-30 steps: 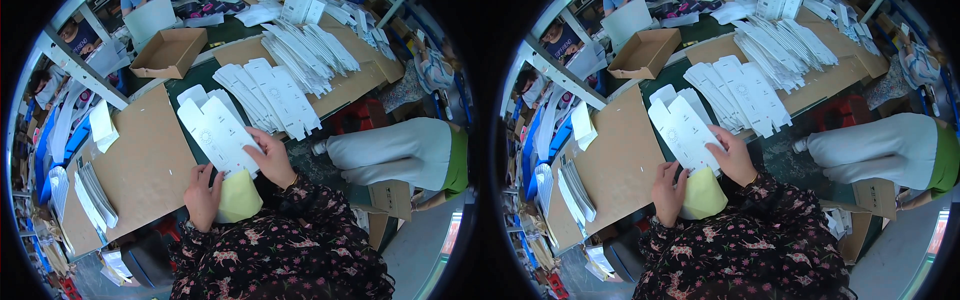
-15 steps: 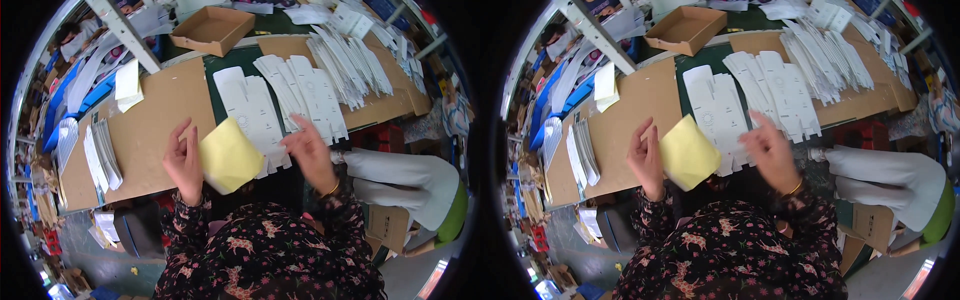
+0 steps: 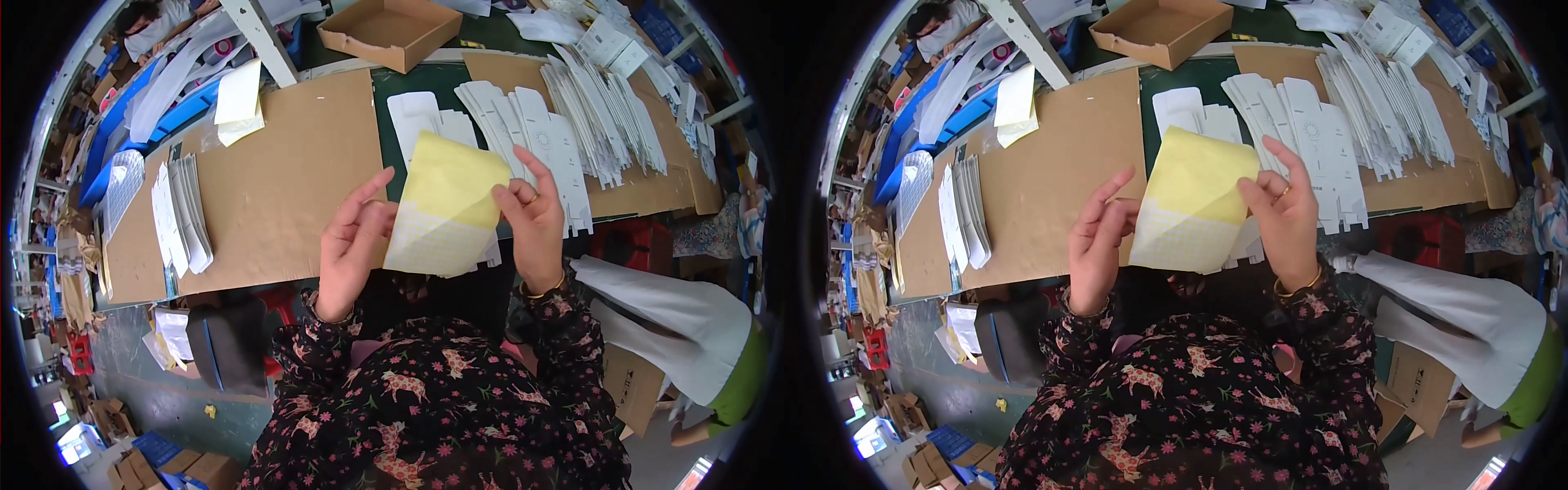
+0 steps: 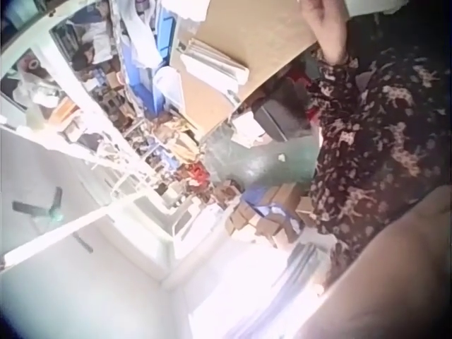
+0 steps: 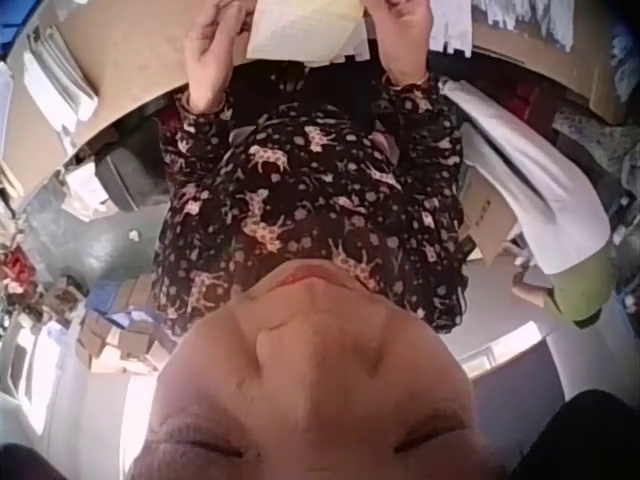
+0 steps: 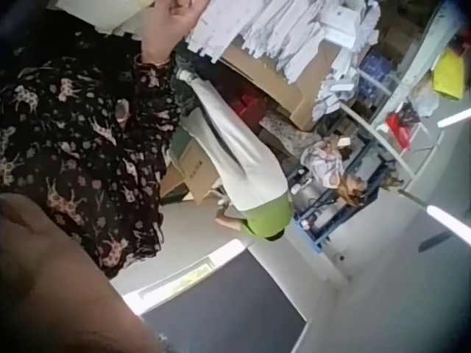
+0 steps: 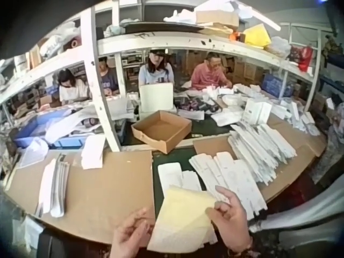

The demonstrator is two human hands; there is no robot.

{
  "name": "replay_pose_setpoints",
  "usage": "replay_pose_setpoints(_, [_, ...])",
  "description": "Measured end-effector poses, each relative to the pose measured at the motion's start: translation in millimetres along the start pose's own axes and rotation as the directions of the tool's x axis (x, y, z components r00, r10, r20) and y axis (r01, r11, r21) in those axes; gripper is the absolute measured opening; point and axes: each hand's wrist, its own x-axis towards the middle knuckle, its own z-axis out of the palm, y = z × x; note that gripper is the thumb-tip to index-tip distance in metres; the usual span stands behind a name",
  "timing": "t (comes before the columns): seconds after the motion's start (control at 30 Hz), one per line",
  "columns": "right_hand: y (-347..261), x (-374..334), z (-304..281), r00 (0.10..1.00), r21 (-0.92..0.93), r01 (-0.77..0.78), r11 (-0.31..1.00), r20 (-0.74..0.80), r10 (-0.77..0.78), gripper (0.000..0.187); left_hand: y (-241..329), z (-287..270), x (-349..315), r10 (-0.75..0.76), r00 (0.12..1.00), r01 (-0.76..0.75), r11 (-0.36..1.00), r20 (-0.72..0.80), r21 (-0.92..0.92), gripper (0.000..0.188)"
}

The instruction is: The person peels a sticker from a sheet and presses it onto a cardboard box before setting it onto a stack. This process is repeated with several more boxes from a pile on the table.

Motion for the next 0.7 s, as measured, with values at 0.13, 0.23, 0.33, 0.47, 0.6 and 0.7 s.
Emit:
replay_pose_setpoints(0.13, [-9, 4, 3, 0.999, -0.027, 0.016, 1.0, 0.037, -0.015, 0.061, -1, 1, -2, -0.019, 0.998, 0.023, 0.998, 0.067, -0.06, 0.051])
replay_pose_setpoints(0.23, [-5, 3, 5, 0.994, -0.16, 0.104, 0.982, 0.039, -0.099, 0.054, -8, 0, 0, -0.008, 0.997, 0.015, 0.995, 0.072, -0.094, 0.053])
replay_pose_setpoints(0.33, [-7, 1, 13, 0.935, -0.442, 0.338, 0.831, 0.054, -0.352, 0.045, -14, 2, -1, 0.013, 0.997, -0.007, 0.996, 0.071, -0.093, 0.055])
replay_pose_setpoints(0.47, [-14, -11, 33, 0.755, -0.682, 0.591, 0.43, 0.28, -0.593, 0.028, -18, 9, -6, 0.066, 0.998, -0.066, 0.998, 0.004, 0.012, 0.054])
replay_pose_setpoints(0.6, [-4, -12, 48, 0.795, -0.585, 0.604, 0.542, 0.388, -0.467, 0.02, -19, 15, -8, 0.068, 0.998, -0.068, 0.998, -0.013, 0.003, 0.053])
replay_pose_setpoints(0.7, [-1, -10, 49, 0.795, -0.581, 0.605, 0.544, 0.414, -0.443, 0.019, -16, 16, -9, 0.065, 0.998, -0.064, 0.997, -0.013, 0.032, 0.052])
